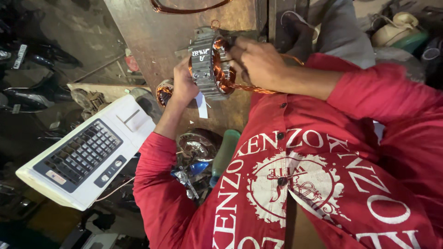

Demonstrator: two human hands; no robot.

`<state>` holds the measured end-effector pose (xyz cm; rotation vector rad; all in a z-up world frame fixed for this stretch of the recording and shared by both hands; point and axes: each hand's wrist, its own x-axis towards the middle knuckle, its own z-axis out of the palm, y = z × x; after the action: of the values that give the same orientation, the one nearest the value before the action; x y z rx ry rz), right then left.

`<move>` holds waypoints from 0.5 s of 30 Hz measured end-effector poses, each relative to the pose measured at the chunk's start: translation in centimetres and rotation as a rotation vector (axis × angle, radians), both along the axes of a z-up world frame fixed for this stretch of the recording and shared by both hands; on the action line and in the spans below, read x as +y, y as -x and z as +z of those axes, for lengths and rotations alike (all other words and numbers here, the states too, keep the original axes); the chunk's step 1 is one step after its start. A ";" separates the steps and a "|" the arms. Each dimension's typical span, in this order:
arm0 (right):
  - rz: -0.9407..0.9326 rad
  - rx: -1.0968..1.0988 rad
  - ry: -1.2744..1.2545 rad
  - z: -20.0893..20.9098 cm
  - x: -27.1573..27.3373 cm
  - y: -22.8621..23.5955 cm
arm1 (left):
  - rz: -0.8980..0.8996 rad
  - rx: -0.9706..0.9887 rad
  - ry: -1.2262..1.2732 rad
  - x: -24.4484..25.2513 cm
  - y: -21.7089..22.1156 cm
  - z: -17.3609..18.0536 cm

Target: The person winds copper wire around a stator core held in their left hand. They repeatedly wrap the wire, adjust its position, and continue the winding process on the same component.

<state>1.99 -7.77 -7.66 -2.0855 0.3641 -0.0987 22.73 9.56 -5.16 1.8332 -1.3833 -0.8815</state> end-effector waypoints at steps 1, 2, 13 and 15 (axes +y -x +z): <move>0.008 -0.009 0.012 -0.1 0.2 -0.2 | -0.001 -0.017 -0.002 0.2 0.1 0.0; 0.009 -0.002 0.006 -0.3 0.3 -0.6 | -0.003 -0.038 -0.004 0.3 -0.1 0.1; 0.062 -0.048 0.001 -1.0 0.0 0.2 | 0.135 -0.125 0.093 1.6 0.9 -0.3; 0.067 -0.078 0.012 -1.4 -0.3 0.2 | 0.194 -0.138 0.080 2.1 0.8 -0.7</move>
<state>1.78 -8.06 -9.10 -2.0965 0.2459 -0.1423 21.94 11.69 -5.87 1.9585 -1.2767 -0.6025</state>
